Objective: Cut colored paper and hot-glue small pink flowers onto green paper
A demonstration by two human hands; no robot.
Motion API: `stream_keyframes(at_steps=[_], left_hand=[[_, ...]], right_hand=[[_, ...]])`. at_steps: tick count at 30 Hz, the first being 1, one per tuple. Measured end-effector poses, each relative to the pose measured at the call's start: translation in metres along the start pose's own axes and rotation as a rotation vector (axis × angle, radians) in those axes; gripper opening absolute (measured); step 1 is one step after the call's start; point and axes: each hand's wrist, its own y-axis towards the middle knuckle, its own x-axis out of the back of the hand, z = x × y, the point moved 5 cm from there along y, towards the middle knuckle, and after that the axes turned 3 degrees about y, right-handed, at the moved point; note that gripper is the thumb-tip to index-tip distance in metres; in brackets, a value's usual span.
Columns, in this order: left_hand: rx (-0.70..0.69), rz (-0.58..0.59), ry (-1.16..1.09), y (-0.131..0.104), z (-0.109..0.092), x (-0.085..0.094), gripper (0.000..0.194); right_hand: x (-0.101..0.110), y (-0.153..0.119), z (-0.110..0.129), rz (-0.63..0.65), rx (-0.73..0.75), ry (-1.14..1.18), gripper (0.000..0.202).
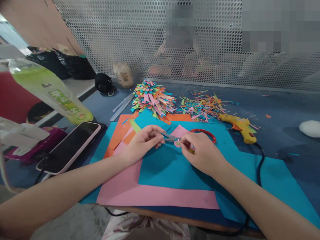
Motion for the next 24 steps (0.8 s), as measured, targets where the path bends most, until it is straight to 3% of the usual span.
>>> stream_keyframes(at_steps=[9, 17, 24], left_hand=[[0.024, 0.01, 0.085, -0.003, 0.003, -0.001, 0.025], [0.008, 0.129, 0.137, -0.005, 0.007, -0.005, 0.033], [0.025, 0.152, 0.207, -0.006, 0.004, -0.006, 0.03]], right_hand=[[-0.005, -0.001, 0.002, 0.042, -0.059, 0.214, 0.012], [-0.006, -0.002, 0.016, 0.105, 0.106, 0.118, 0.012], [-0.005, -0.002, 0.018, 0.105, 0.129, 0.118, 0.012]])
